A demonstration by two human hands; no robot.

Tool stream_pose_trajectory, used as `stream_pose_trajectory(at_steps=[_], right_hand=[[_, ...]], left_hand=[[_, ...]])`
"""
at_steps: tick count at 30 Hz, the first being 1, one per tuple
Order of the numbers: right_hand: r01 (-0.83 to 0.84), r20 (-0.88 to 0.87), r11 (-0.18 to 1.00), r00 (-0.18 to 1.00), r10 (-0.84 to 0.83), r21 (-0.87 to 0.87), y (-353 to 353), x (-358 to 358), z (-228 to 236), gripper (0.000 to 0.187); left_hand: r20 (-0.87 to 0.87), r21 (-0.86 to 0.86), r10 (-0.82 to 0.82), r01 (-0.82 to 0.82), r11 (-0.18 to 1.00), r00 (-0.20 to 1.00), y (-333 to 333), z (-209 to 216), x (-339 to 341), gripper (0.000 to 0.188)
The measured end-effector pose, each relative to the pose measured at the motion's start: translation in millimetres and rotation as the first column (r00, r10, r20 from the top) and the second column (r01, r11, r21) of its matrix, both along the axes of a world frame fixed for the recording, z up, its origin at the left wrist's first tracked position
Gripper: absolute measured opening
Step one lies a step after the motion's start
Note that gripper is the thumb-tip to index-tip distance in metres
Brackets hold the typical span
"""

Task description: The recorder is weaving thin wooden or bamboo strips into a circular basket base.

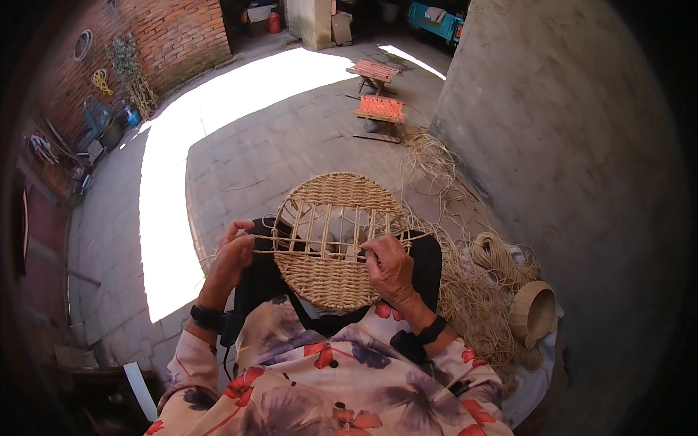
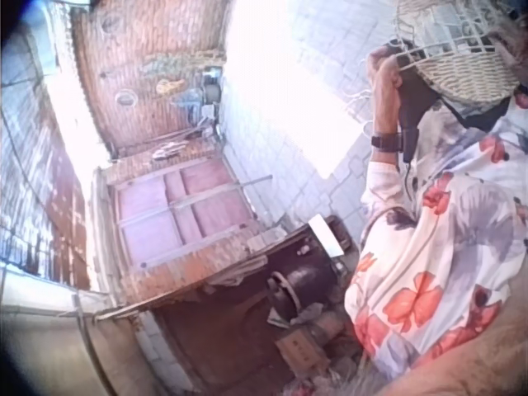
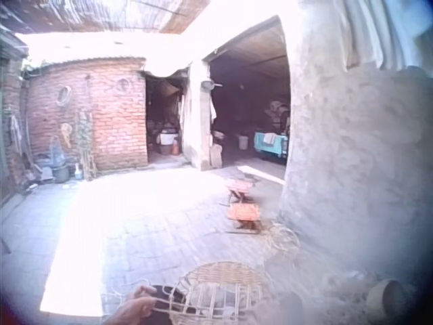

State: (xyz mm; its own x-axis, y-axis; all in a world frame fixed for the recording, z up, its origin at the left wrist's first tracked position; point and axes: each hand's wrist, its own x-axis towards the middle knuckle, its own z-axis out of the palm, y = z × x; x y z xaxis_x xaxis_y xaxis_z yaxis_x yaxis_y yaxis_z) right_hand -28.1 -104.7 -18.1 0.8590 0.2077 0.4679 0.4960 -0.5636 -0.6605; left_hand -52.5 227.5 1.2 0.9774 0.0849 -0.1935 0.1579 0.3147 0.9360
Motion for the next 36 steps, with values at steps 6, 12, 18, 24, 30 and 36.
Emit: stream_pose_trajectory(at_steps=[6,12,18,24,30,36], right_hand=[[-0.266,0.258,0.964,0.93,0.262,-0.02,80,17,40,0.014],[-0.177,-0.123,0.92,0.965,0.233,0.351,90,6,12,0.02],[-0.016,-0.244,0.983,0.968,0.062,0.184,89,12,2,0.017],[-0.048,-0.046,0.988,0.998,0.042,-0.147,105,20,-4,0.012],[-0.07,0.114,0.991,0.992,0.057,0.113,68,8,10,0.011],[0.171,-0.141,0.932,0.981,-0.132,0.319,-16,4,-34,0.015]], left_hand=[[0.15,0.23,-0.211,0.173,0.958,0.966,-28,64,-9,0.02],[0.131,0.267,-0.274,0.232,0.935,0.953,-40,51,15,0.025],[-0.055,0.604,-0.384,0.337,0.722,0.922,-41,32,43,0.035],[-0.195,0.655,-0.567,0.537,0.532,0.8,-49,16,66,0.042],[0.053,0.972,-0.556,0.085,0.22,0.829,-42,6,48,0.045],[0.315,0.892,-0.231,-0.205,0.402,0.921,-21,-4,31,0.04]])
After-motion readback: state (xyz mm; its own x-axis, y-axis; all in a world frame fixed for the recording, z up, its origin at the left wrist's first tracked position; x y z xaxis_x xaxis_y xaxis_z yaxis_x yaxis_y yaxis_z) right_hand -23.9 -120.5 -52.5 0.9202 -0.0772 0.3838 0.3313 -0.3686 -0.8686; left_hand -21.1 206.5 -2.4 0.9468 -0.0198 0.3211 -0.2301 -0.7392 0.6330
